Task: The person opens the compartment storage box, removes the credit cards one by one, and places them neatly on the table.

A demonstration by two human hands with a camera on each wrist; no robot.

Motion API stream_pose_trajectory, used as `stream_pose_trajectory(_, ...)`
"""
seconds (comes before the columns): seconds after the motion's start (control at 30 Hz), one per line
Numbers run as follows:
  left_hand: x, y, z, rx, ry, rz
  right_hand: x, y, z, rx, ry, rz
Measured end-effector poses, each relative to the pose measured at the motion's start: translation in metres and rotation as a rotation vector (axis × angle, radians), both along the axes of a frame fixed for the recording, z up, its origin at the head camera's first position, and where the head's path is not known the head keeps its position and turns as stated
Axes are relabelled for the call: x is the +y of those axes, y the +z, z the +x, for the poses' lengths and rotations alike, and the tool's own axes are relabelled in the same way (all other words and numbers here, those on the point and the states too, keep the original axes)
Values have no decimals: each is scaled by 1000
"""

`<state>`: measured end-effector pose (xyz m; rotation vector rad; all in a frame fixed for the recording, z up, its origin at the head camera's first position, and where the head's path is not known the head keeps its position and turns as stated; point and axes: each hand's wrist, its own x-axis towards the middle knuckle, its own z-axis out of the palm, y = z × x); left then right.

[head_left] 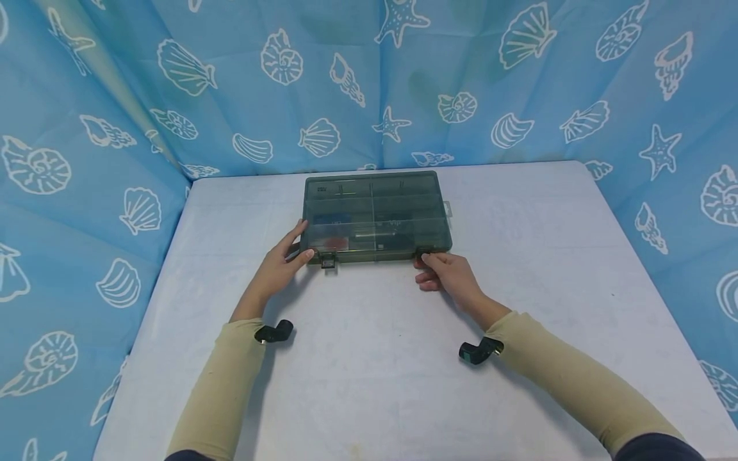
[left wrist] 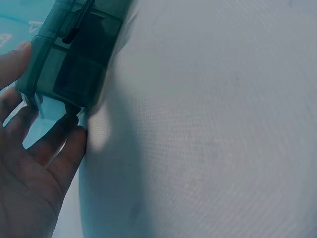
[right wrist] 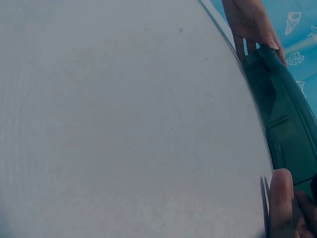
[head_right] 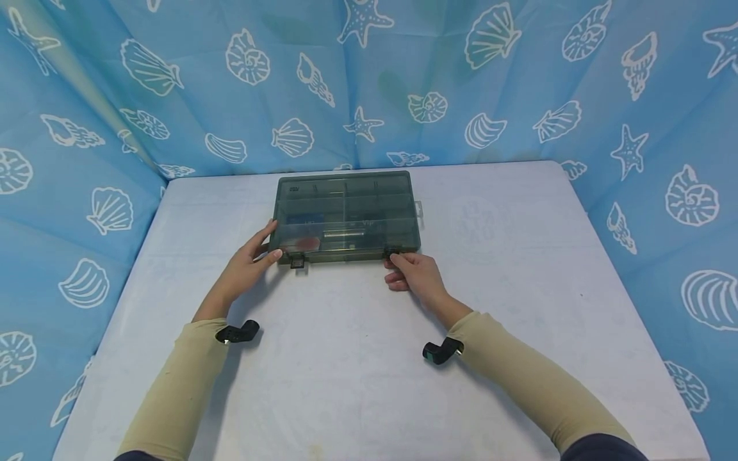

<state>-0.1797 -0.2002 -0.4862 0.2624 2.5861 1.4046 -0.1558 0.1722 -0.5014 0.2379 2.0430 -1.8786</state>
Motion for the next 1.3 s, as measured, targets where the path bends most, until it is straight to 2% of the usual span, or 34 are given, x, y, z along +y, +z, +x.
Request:
stream_pose_trajectory(0.2, -1, 0, 0, 0, -1, 7, 2, -1, 1, 9, 32, -6)
stream_pose_trajectory(0.53, -1, 1, 1, 8, -13, 3, 4, -3, 2, 24, 60, 51)
stream_pose_trajectory(0.93, -3, -1, 0, 2, -6, -6, 28, -2, 0, 3, 32, 61)
stream_pose_trajectory(1.3, -4, 3, 1, -6, -16, 17, 45, 0, -4, 65, -11, 122)
